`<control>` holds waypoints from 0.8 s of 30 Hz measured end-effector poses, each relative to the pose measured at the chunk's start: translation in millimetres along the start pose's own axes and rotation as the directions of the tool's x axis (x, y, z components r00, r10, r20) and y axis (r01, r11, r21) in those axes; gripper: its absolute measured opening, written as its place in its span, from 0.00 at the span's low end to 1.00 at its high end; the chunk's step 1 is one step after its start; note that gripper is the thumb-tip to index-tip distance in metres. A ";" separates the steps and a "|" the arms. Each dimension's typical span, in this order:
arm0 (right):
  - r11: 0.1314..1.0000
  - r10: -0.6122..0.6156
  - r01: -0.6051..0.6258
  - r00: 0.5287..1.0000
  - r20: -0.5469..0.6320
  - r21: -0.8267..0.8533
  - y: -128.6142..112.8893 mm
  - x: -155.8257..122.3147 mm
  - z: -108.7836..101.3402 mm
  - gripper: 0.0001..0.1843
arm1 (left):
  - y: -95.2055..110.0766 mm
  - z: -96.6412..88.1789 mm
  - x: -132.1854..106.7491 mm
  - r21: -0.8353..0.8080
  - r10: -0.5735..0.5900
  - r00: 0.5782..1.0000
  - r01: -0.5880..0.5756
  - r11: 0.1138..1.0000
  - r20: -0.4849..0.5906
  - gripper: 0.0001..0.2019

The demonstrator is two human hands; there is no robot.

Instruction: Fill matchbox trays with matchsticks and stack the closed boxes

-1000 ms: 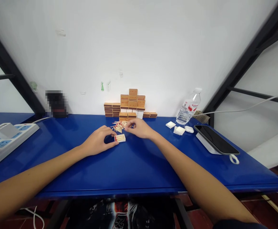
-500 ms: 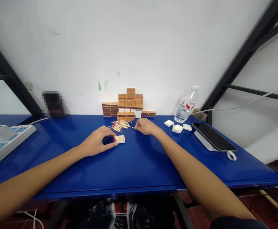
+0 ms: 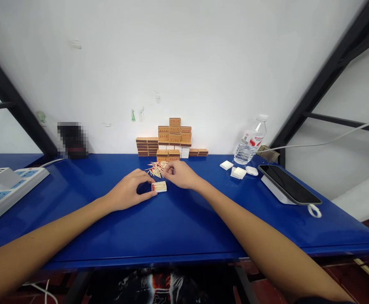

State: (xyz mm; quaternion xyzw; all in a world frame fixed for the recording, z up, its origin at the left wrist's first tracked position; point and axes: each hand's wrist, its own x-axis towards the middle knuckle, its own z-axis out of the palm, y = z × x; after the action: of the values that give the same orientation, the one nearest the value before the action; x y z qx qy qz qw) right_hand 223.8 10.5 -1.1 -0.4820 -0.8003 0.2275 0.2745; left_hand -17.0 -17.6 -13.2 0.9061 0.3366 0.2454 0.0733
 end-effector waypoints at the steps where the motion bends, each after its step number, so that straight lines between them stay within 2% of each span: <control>1: 0.999 0.052 -0.053 0.996 -0.069 -0.010 1.4 3.0 1.9 0.10 | 0.3 0.3 -0.2 -0.011 0.007 1.000 -0.007 1.000 0.000 0.15; 3: 0.990 0.125 -0.132 0.982 -0.141 -0.049 1.6 9.4 6.6 0.14 | 1.3 1.0 -0.6 -0.044 0.030 1.000 -0.029 0.999 0.003 0.15; 7: 0.970 0.146 -0.166 0.982 -0.123 -0.175 -4.2 19.5 18.5 0.22 | 3.1 1.7 -0.9 -0.079 0.052 0.999 -0.051 0.996 0.012 0.13; 12: 0.955 0.137 -0.152 0.988 -0.077 -0.255 -7.1 18.7 20.5 0.18 | 0.9 1.5 -0.2 -0.067 0.036 0.999 -0.036 0.997 0.008 0.14; 16: 0.946 0.173 -0.167 0.985 -0.002 -0.279 -3.8 8.7 5.3 0.12 | 0.8 0.7 0.0 -0.063 0.036 0.999 -0.035 0.997 0.014 0.14; 20: 0.942 0.219 -0.194 0.974 0.062 -0.274 5.2 1.6 -19.1 0.10 | 0.7 0.0 -0.2 -0.051 0.048 0.999 -0.047 0.998 0.009 0.14; 22: 0.959 0.202 -0.170 0.972 0.124 -0.227 11.2 0.8 -32.0 0.11 | -0.2 0.0 -0.1 -0.040 0.044 0.999 -0.044 0.998 0.001 0.14; 24: 0.985 0.139 -0.111 0.962 0.233 -0.129 15.8 0.8 -43.0 0.15 | -1.2 0.2 0.0 -0.027 0.033 0.999 -0.033 0.999 -0.006 0.14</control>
State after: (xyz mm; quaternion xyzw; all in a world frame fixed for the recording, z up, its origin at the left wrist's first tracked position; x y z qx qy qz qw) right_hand 262.0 22.3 21.2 -0.5155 -0.8074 0.2548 0.1321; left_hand -17.6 -16.7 -13.7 0.9098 0.3183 0.2537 0.0807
